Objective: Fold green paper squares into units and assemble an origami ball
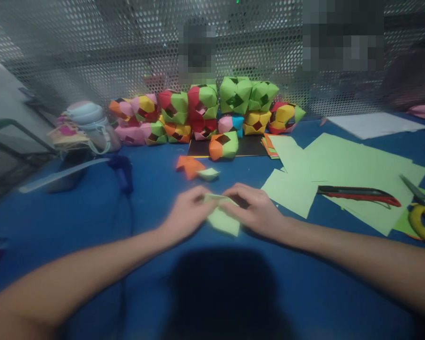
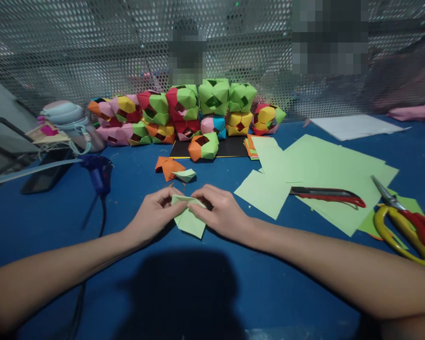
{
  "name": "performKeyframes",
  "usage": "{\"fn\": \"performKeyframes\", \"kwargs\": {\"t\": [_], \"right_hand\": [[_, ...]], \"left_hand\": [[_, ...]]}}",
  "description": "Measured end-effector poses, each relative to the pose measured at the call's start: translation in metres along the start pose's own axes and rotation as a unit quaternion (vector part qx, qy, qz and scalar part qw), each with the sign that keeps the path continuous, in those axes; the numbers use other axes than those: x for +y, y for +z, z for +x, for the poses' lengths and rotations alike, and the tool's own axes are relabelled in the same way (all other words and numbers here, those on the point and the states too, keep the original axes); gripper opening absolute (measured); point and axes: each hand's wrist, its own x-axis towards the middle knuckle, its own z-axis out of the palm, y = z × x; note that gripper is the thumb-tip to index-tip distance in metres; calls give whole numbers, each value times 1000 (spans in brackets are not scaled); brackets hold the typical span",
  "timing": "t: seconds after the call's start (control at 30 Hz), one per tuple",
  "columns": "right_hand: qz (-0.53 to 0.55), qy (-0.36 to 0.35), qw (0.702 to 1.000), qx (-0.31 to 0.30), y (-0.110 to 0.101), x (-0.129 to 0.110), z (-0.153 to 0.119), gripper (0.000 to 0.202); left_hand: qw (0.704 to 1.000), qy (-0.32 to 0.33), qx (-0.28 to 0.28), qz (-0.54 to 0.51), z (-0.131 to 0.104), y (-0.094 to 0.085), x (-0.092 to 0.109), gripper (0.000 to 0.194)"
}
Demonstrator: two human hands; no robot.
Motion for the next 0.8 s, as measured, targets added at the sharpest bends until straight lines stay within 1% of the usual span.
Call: {"fn": "performKeyframes", "kwargs": {"t": [0.1, 0.2, 0.27, 0.37, 0.43, 0.5, 0.6, 0.67, 0.73, 0.8], "right_hand": [[5, 22, 1000, -3, -1, 2, 0, 16], [18, -1, 1000, -12, -1, 3, 0, 18], [33, -3, 999, -18, -1, 3, 0, 16], [48, 38, 998, -8, -2, 1, 1, 14], [53, 63, 997, 5, -2, 0, 2, 15], [52, 60, 997, 7, -3, 0, 2, 17], [40, 33, 999, -7, -3, 0, 2, 17], [36, 36, 999, -12, -3, -1, 3, 17], [35, 63, 997, -12, -3, -2, 3, 16], [27, 104, 994, -14, -3, -3, 4, 16]], "left_hand": [[1000, 10, 14, 8, -1, 0, 0, 16], [998, 34, 2, 45, -2, 0, 2, 15], [997, 48, 6, 57, -3, 0, 4, 17], [997, 46, 47, 34, -3, 0, 3, 21], [997, 40, 59, 25, -2, 0, 2, 21], [997, 48, 43, 43, -2, 0, 2, 19], [994, 65, 11, 82, -3, 1, 5, 13], [994, 68, 8, 89, -3, 2, 6, 9], [994, 59, 31, 87, -3, 1, 7, 6], [994, 44, 69, 74, -2, 1, 5, 3]]}}
